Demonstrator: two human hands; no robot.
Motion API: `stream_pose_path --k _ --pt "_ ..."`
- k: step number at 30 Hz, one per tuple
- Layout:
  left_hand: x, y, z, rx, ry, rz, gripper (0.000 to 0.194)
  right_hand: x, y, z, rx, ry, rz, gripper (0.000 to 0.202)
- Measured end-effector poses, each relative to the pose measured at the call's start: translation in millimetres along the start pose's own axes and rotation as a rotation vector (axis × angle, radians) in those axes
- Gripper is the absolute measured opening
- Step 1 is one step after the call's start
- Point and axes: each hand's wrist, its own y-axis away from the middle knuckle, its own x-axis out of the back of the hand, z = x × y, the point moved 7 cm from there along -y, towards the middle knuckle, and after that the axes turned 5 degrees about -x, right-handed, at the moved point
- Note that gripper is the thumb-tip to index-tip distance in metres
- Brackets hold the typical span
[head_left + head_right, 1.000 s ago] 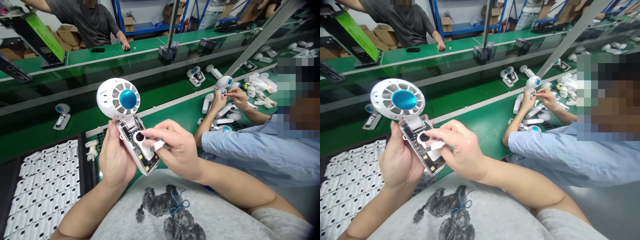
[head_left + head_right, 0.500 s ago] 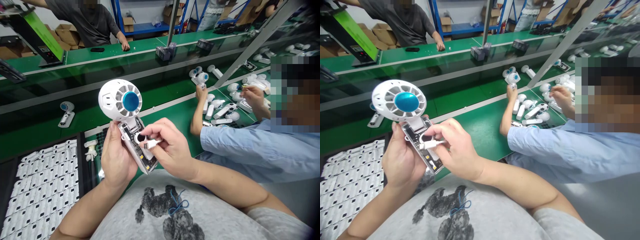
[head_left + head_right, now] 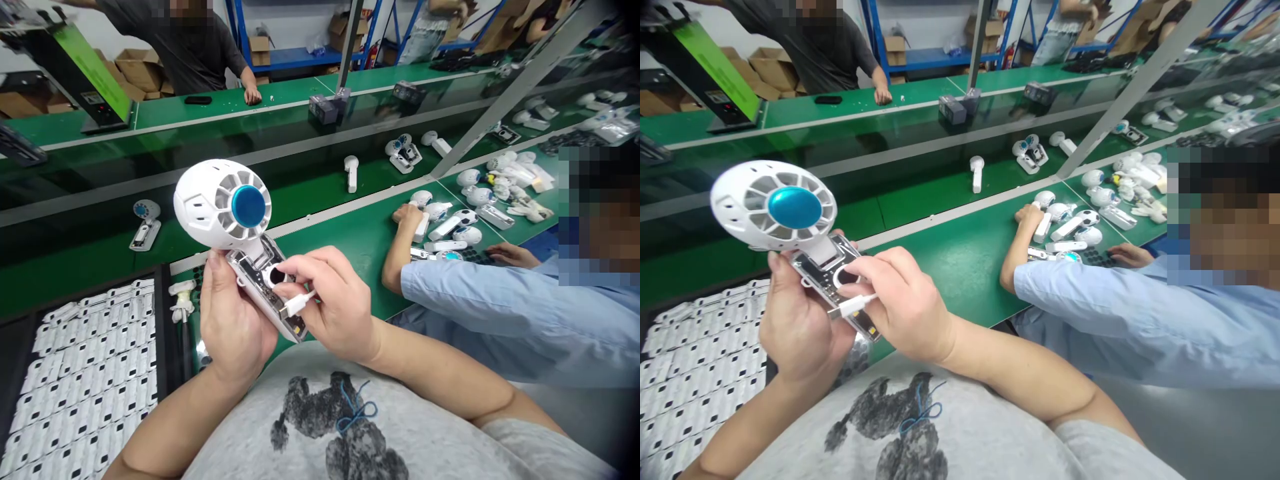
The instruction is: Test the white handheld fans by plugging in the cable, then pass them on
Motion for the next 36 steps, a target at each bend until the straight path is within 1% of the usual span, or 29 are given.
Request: stream_pose_path --k 3,5,8,11,12,15,17,18,20,22,23,26,28,31,33,36 --pt "-2.4 2 4 -0.027 0.001 -0.028 0.026 -2 -4 2 -0.03 -0.099 -0.053 0.008" --pt "-4.0 3 7 -0.055 0.018 -0.056 0.026 -4 -5 3 -0.039 -0.137 -0.066 0.007" --pt "-4.2 1 8 -0.08 0.029 -0.079 0.025 -9 -3 3 -0.017 -0.142 -0.108 0.005" --pt "-3.0 -2 6 -0.074 0.029 -0.071 0.025 -14 1 3 -0.014 -0.131 -0.136 0.006" --pt "-2.7 -3 5 -0.063 0.042 -0.063 0.024 -14 3 5 -0.037 -0.142 -0.122 0.005" --pt "-1.5 -6 2 -0.016 0.079 -0.02 0.025 -9 4 10 -0.121 -0.194 -0.04 0.017" --pt "-0.9 -7 0 0.006 0.086 0.005 0.026 -8 3 15 -0.196 -0.222 -0.023 0.02" --pt "-0.5 -7 0 0.01 0.09 0.016 0.026 -9 3 18 -0.253 -0.249 -0.047 0.021" --pt "-1.5 -8 -1 0.017 0.097 0.009 0.026 -14 2 25 -0.393 -0.336 -0.148 0.024" --pt "-5.1 -8 0 -0.007 0.098 -0.035 0.027 -18 1 30 -0.5 -0.401 -0.256 0.027" --pt "-7.7 -8 1 -0.034 0.096 -0.068 0.026 -17 0 31 -0.52 -0.399 -0.289 0.028" --pt "-16.1 -5 4 -0.115 0.073 -0.165 0.024 -8 -8 32 -0.472 -0.299 -0.321 0.029" --pt "-19.6 -3 2 -0.126 0.042 -0.199 0.024 0 -14 33 -0.428 -0.247 -0.343 0.027" --pt "-21.0 0 -5 -0.147 -0.025 -0.208 0.024 7 -18 40 -0.413 -0.204 -0.418 0.022" --pt "-21.2 1 -10 -0.186 -0.108 -0.21 0.025 8 -19 47 -0.4 -0.168 -0.46 0.021" --pt "-22.7 0 -21 -0.258 -0.255 -0.208 0.028 9 -16 60 -0.382 -0.144 -0.461 0.021"
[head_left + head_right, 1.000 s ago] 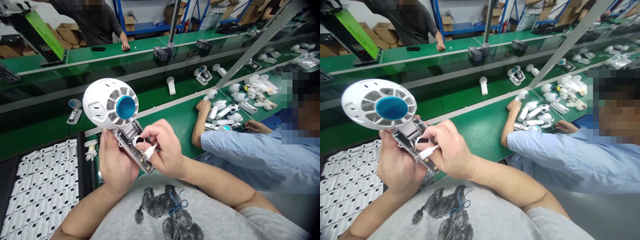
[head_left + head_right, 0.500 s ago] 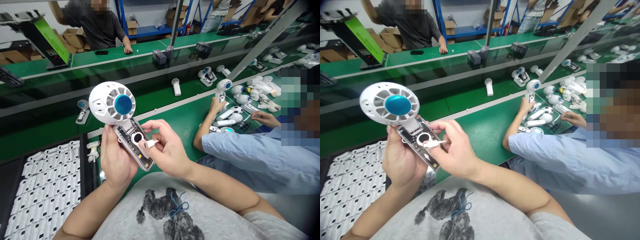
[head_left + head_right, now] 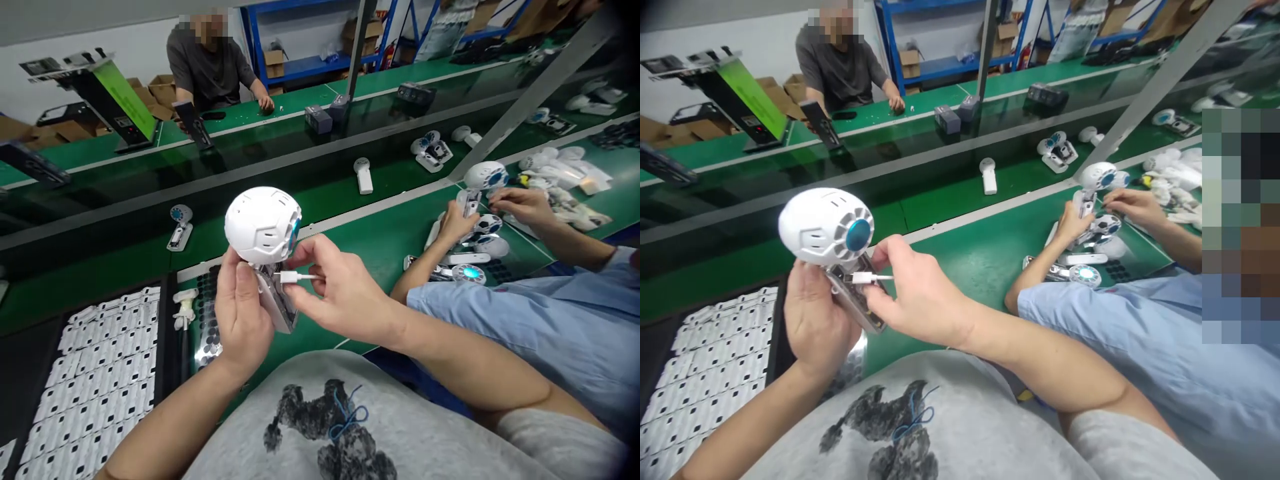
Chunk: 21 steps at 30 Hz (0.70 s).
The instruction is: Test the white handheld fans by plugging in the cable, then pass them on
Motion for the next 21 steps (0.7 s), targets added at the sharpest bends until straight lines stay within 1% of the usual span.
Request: stream_pose_path --k 3,5,6,9,12,16,19,21 --pt "-6.7 1 -9 -0.067 -0.097 0.02 0.031 1 -1 14 -0.011 -0.004 0.038 0.024" --pt "-13.1 2 -14 -0.069 -0.107 0.037 0.032 4 -1 21 -0.018 0.003 0.07 0.026" --pt "-16.6 2 -17 -0.049 -0.097 0.046 0.032 6 -1 24 -0.019 0.01 0.079 0.027" --pt "-26.3 1 -25 0.052 -0.027 0.073 0.029 10 -1 30 -0.02 0.03 0.076 0.028" --pt "-32.5 -5 -31 0.125 0.071 0.09 0.02 17 -2 35 -0.013 0.028 0.079 0.028" --pt "-36.8 -16 -37 0.223 0.245 0.08 0.015 26 -4 32 0.11 -0.021 0.116 0.027" --pt "-39.4 -21 -44 0.356 0.31 0.063 0.016 32 -6 32 0.169 -0.098 0.156 0.02" --pt "-41.6 -21 -49 0.489 0.335 0.069 0.019 34 -8 38 0.127 -0.168 0.173 0.015"
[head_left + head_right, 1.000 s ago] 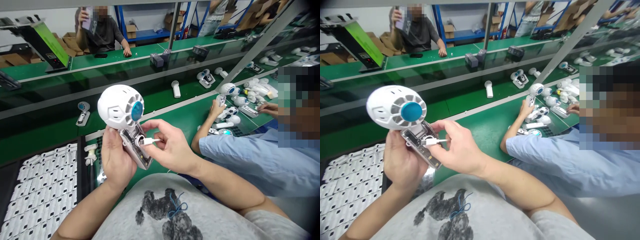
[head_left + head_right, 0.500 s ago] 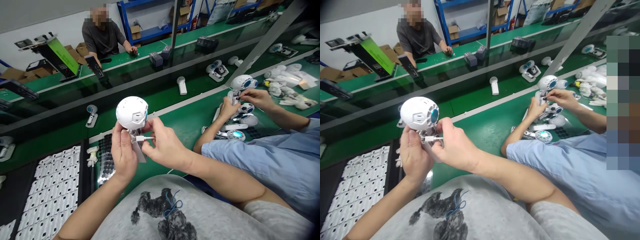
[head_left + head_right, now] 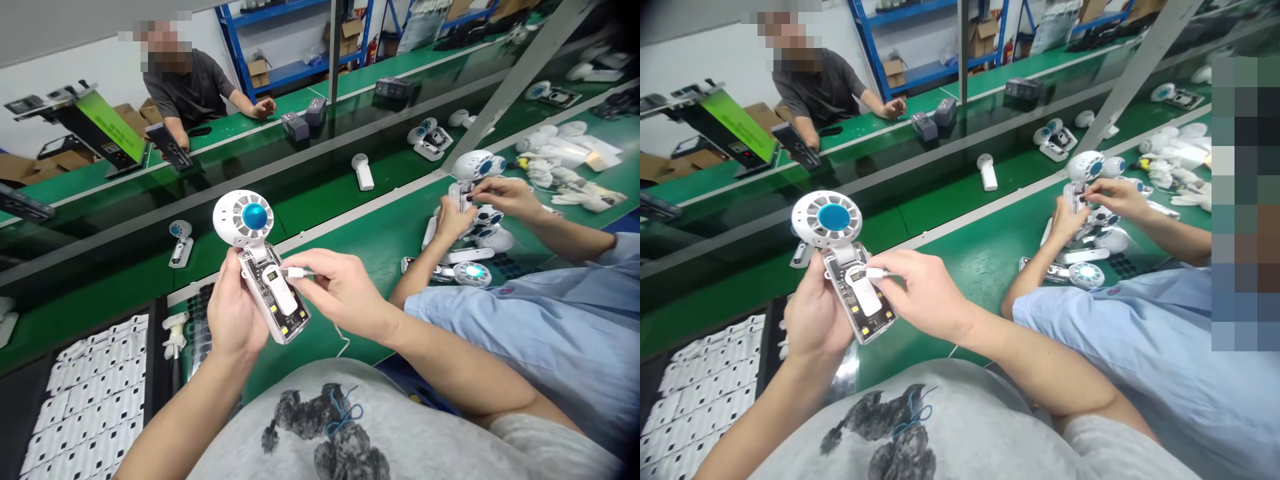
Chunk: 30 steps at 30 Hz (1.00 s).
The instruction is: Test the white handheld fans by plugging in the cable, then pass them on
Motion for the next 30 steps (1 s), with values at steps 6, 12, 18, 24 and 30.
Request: stream_pose_path --k 6,12,18,24,30 --pt "-7.3 -1 -12 0.382 0.087 0.021 0.035 -6 -7 28 -0.287 -0.525 -0.014 0.009" --pt "-2.4 -6 -9 0.459 0.128 -0.062 0.039 -13 -11 35 -0.397 -0.731 -0.063 0.009" --pt "10.0 -4 -14 0.518 0.13 -0.069 0.032 -15 -13 45 -0.505 -0.914 -0.119 0.013" --pt "15.0 19 -41 0.774 0.041 0.029 0.014 -3 -11 41 -0.338 -0.731 0.031 0.013" --pt "6.8 30 -47 0.828 0.115 -0.108 0.005 2 -1 31 -0.223 -0.537 0.071 0.013"
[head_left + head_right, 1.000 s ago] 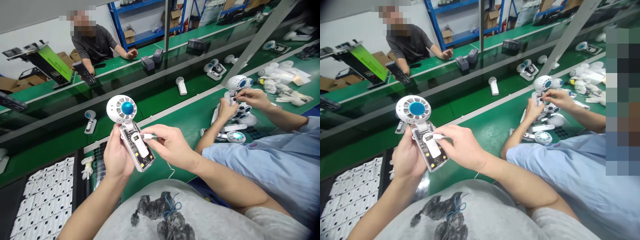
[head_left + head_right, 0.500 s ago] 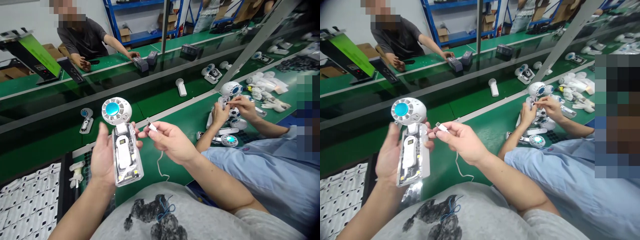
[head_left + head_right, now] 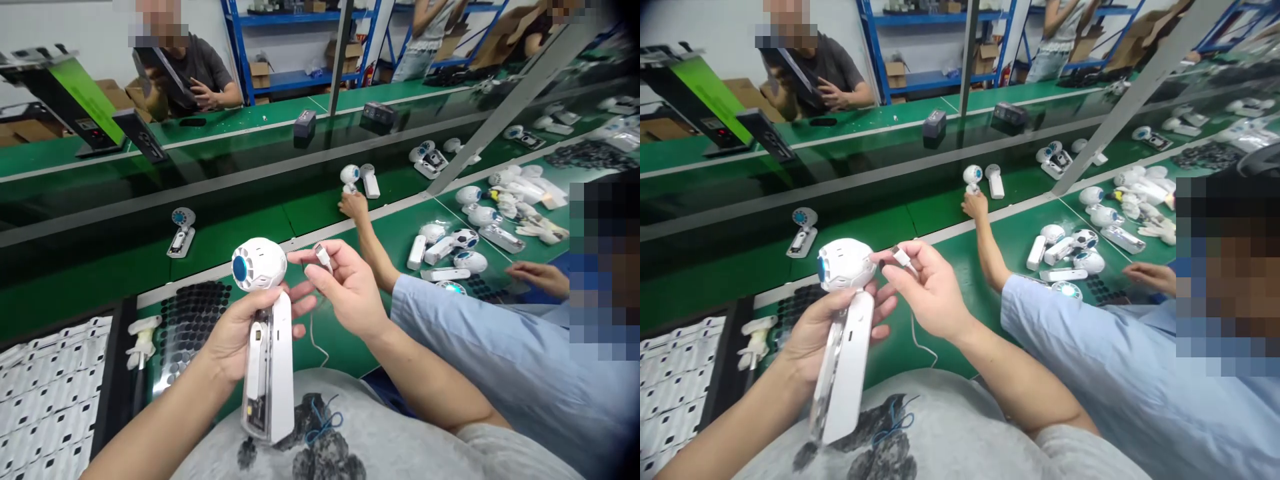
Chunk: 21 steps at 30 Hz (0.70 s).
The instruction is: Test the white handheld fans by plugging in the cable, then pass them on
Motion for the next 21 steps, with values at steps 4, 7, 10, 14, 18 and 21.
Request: stream_pose_path --k 4,7,10,14,18,21 --pt "-4.4 0 8 -0.121 -0.043 0.005 0.008 -6 6 0 0.039 0.005 -0.07 0.012" --pt "-6.6 -2 8 -0.149 -0.059 0.017 0.011 -10 9 4 0.046 -0.006 -0.1 0.011" --pt "-9.5 -1 11 -0.207 -0.076 0.005 0.015 -12 12 5 0.066 -0.026 -0.127 0.012" --pt "-8.8 1 17 -0.284 -0.119 0.062 0.018 -10 12 4 0.062 -0.022 -0.138 0.013" --pt "-7.1 3 23 -0.332 -0.209 0.121 0.019 1 6 -2 0.015 0.016 -0.09 0.017" --pt "-8.6 3 30 -0.377 -0.287 0.128 0.019 5 1 -5 -0.043 0.067 -0.104 0.006"
